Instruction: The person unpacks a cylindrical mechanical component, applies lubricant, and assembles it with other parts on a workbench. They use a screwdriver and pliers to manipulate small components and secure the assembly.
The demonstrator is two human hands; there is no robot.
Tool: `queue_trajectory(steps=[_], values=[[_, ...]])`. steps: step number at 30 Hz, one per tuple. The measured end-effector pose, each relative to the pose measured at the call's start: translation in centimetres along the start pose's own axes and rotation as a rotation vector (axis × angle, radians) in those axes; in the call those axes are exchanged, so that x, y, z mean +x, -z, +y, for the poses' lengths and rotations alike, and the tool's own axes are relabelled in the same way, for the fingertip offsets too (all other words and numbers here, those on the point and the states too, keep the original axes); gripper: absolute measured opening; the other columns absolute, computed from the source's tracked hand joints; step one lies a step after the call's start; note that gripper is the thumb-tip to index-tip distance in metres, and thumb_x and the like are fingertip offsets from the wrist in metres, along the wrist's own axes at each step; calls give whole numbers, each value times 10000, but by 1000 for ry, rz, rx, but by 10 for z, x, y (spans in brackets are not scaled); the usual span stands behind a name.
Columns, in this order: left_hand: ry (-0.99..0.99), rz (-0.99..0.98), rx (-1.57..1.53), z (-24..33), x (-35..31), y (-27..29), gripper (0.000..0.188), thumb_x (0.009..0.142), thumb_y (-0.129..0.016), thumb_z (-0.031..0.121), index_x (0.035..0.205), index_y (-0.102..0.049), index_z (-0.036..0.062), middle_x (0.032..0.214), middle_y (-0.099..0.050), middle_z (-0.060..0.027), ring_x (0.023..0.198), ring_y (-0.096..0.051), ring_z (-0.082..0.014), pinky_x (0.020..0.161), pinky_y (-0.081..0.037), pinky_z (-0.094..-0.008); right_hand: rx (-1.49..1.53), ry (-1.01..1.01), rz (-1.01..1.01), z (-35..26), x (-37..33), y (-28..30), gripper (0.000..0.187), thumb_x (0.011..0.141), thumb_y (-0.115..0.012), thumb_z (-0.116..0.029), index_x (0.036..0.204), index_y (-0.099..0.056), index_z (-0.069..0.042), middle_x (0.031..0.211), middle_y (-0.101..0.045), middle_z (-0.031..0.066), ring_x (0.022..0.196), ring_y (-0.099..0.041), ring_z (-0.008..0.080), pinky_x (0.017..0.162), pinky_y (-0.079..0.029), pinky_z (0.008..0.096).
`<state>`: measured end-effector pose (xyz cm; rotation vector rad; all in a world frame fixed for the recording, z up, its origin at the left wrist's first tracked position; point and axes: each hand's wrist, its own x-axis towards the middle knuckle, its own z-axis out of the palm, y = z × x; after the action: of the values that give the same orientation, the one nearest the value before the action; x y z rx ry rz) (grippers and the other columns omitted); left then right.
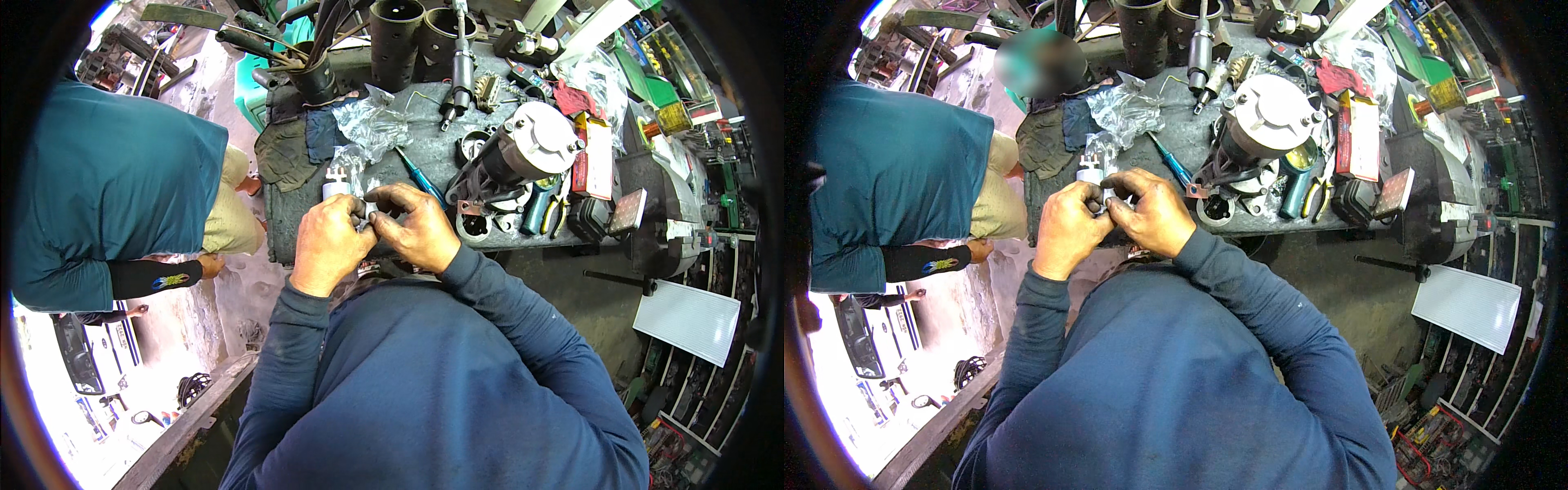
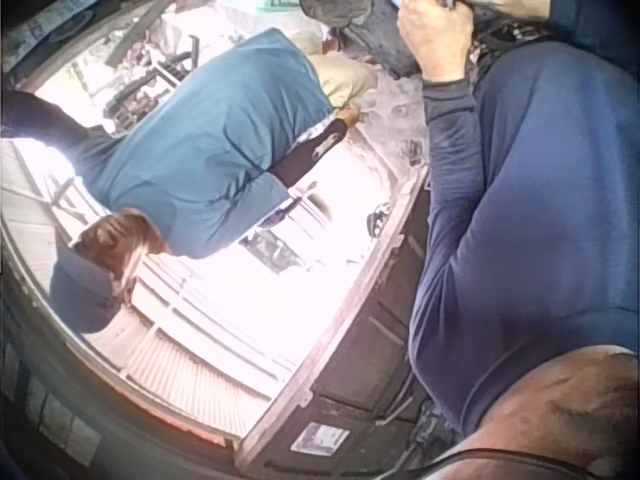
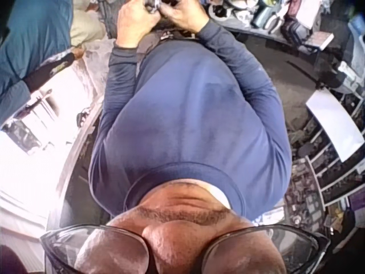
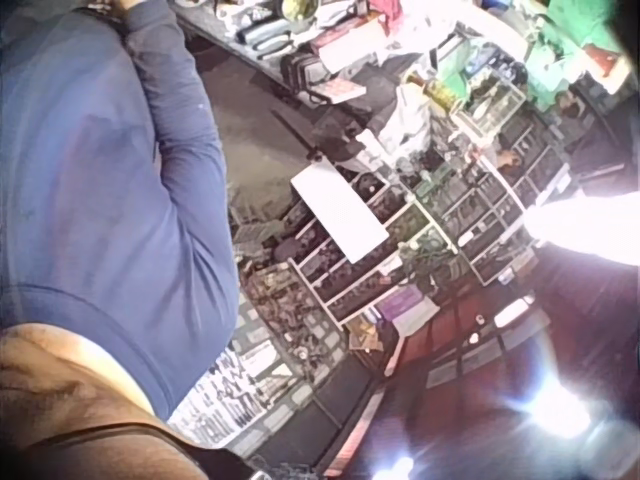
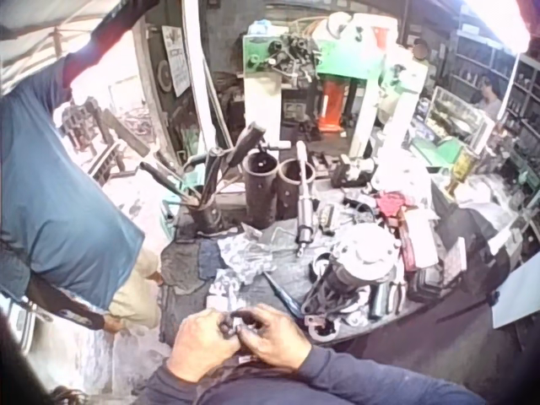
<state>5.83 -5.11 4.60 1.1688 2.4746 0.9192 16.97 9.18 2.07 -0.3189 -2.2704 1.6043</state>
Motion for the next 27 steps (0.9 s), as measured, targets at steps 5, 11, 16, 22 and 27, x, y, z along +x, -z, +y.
queue_trajectory(steps=[5, 11, 16, 22, 27], values=[[203, -54, -512, -4, -9, -5, 187, 790, -740, 76, 942, -717, -30, 752, -691, -96, 646, -643, -179, 633, -523, -331, 45, -43, -49, 4, -1, 6, 397, 879, -728, -54, 1260, -675, 43, 1107, -746, 132, 1044, -700, 187, 939, -559, 331], [158, -35, -599, -7, -14, 0, 131, 833, -734, -5, 959, -709, -30, 793, -671, -8, 691, -563, -54, 638, -482, -235, 165, -135, -72, 1, -4, 10, 305, 886, -727, -64, 1172, -699, 39, 1121, -747, 152, 1030, -718, 205, 932, -565, 347], [-18, 147, -548, 1, -15, 0, 171, 828, -755, -37, 993, -714, -21, 876, -699, -18, 745, -598, -55, 668, -501, -235, 337, -176, -65, 2, -2, 14, 221, 928, -711, -72, 1123, -709, 32, 1015, -747, 85, 941, -677, 120, 855, -562, 299], [-7, 164, -528, 8, -12, 6, 155, 787, -775, 34, 914, -714, -31, 804, -728, -92, 704, -691, -127, 658, -549, -287, 289, -166, -77, 3, -3, 13, 198, 961, -699, -100, 1105, -721, 34, 995, -754, 80, 892, -660, 108, 819, -549, 294], [103, 15, -589, 5, -4, 10, 150, 784, -755, 50, 890, -706, -44, 723, -686, -30, 665, -613, -62, 616, -510, -252, 287, -200, -65, 4, -4, 10, 200, 969, -702, -126, 1089, -725, 32, 972, -759, 94, 881, -662, 110, 809, -546, 304]])
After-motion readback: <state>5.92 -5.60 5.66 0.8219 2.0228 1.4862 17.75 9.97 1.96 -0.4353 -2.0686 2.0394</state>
